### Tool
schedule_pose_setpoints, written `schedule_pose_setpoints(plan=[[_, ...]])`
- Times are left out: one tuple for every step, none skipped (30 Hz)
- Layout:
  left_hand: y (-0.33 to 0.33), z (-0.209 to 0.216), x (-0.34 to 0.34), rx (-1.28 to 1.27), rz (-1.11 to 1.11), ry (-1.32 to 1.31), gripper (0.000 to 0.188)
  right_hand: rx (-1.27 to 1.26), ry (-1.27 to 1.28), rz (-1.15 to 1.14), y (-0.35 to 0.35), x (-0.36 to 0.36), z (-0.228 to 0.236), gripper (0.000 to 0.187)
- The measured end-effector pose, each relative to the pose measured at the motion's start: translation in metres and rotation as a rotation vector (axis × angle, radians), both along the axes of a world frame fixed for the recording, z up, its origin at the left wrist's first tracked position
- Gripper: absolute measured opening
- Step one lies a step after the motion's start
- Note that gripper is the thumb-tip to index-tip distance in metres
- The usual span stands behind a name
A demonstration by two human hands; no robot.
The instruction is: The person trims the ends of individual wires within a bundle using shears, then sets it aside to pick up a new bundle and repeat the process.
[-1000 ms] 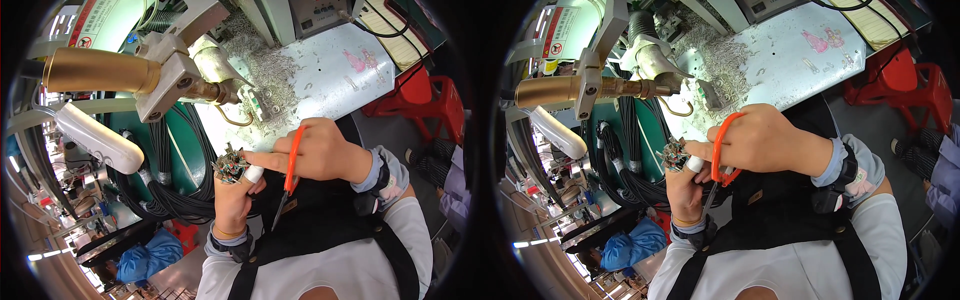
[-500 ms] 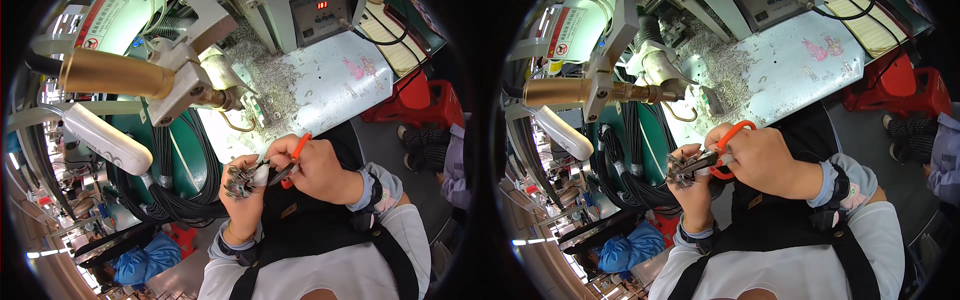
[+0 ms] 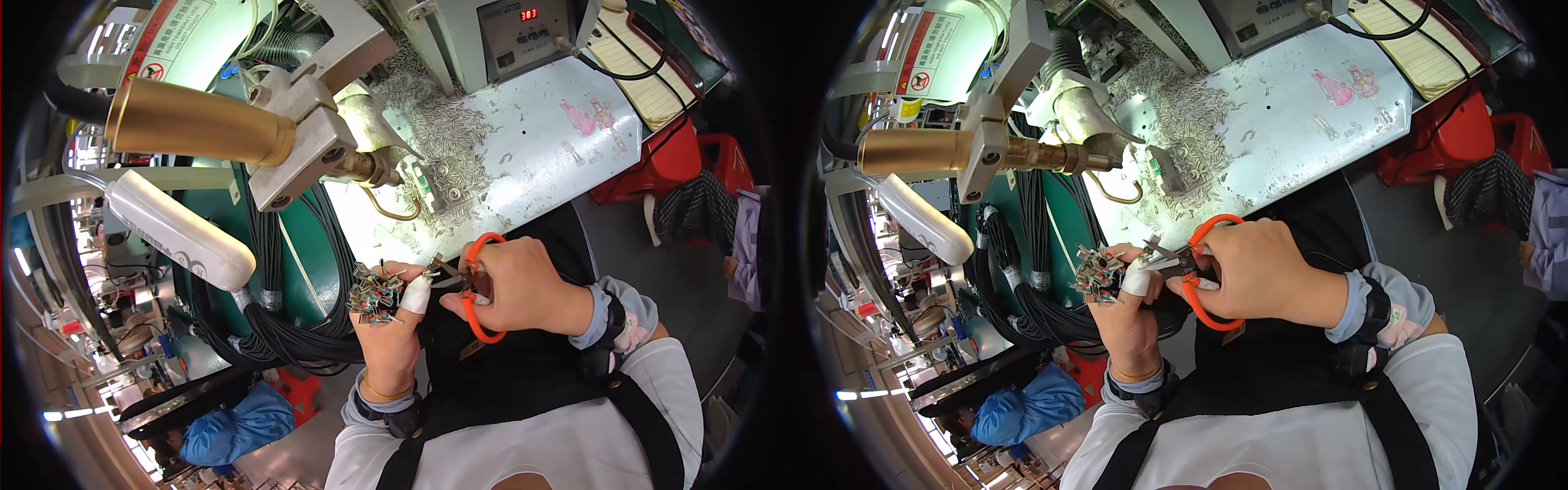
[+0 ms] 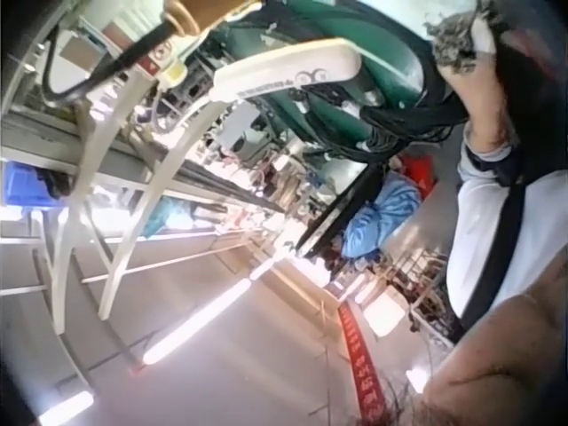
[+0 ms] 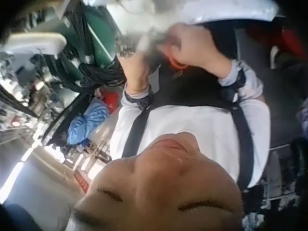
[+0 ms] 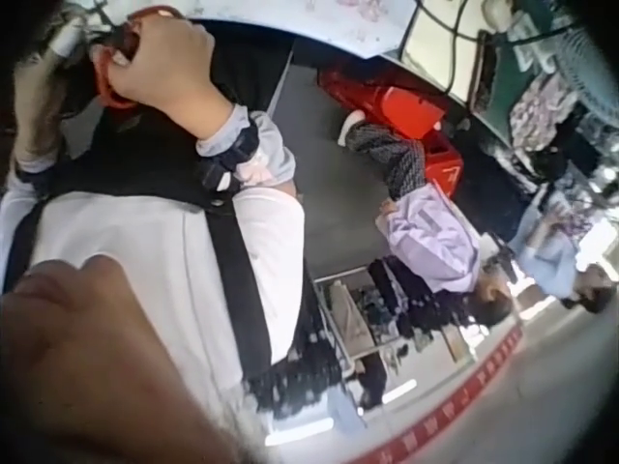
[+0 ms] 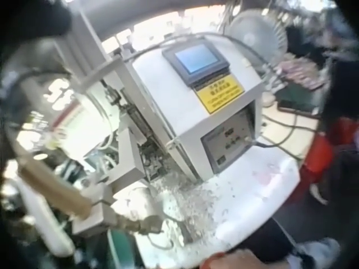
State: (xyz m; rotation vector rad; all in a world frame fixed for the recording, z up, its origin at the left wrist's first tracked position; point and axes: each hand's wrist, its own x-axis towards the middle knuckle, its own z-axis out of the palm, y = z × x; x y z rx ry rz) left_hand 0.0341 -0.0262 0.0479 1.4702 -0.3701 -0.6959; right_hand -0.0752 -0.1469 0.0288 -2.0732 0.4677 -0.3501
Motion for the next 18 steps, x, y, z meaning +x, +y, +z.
schedule_pose_setpoints(plan=[[0.0, -0.002, 0.0, -0.022, 0.002, -0.011, 0.019, 0.001, 0.001, -0.001, 0.002, 0.0, -0.002, 0.027], [0.001, -0.003, -0.001, -0.043, 0.004, -0.022, 0.019, 0.003, -0.003, -0.014, 0.004, 0.001, -0.004, 0.03], [0.001, -0.003, -0.001, -0.065, 0.006, -0.033, 0.019, 0.004, -0.008, -0.027, 0.007, 0.002, -0.007, 0.032], [0.001, -0.003, -0.001, -0.063, 0.005, -0.033, 0.019, 0.006, -0.013, -0.04, 0.009, 0.003, -0.009, 0.035], [0.001, -0.003, -0.001, -0.059, 0.006, -0.032, 0.019, 0.007, -0.012, -0.041, 0.01, 0.003, -0.01, 0.035], [0.001, -0.003, -0.001, -0.055, 0.007, -0.032, 0.02, -0.006, -0.009, -0.041, 0.011, 0.003, -0.011, 0.034], [0.0, -0.002, -0.001, -0.051, 0.008, -0.033, 0.02, -0.019, -0.006, -0.04, 0.012, 0.004, -0.012, 0.033], [-0.001, -0.001, 0.0, -0.05, 0.007, -0.033, 0.02, -0.033, -0.003, -0.04, 0.012, 0.004, -0.013, 0.032], [-0.002, 0.001, 0.003, -0.036, -0.009, 0.016, 0.018, -0.031, -0.004, -0.042, 0.013, 0.005, -0.016, 0.032], [-0.004, 0.002, 0.006, -0.02, -0.024, 0.066, 0.017, 0.004, -0.028, -0.033, 0.013, 0.005, -0.022, 0.031], [-0.006, 0.002, 0.009, -0.005, -0.041, 0.116, 0.016, 0.04, -0.053, -0.025, 0.014, 0.006, -0.027, 0.03], [-0.008, 0.001, 0.014, -0.003, -0.042, 0.116, 0.016, 0.075, -0.08, -0.016, 0.014, 0.006, -0.029, 0.029], [-0.012, -0.001, 0.022, -0.014, -0.084, 0.238, 0.015, 0.077, -0.08, -0.019, 0.012, 0.006, -0.028, 0.029], [-0.017, -0.004, 0.029, -0.025, -0.127, 0.361, 0.014, 0.291, -0.094, -0.038, 0.01, 0.006, -0.026, 0.026], [-0.022, -0.006, 0.034, -0.035, -0.166, 0.482, 0.014, 0.506, -0.109, -0.054, 0.007, 0.006, -0.023, 0.024], [-0.028, -0.009, 0.038, -0.032, -0.167, 0.481, 0.014, 0.72, -0.123, -0.071, 0.004, 0.006, -0.019, 0.022], [-0.034, -0.011, 0.042, -0.057, -0.165, 0.499, 0.014, 0.724, -0.124, -0.071, 0.0, 0.009, -0.014, 0.022], [-0.039, -0.013, 0.045, -0.082, -0.163, 0.517, 0.015, 0.759, -0.152, -0.154, -0.006, 0.013, -0.006, 0.02]])
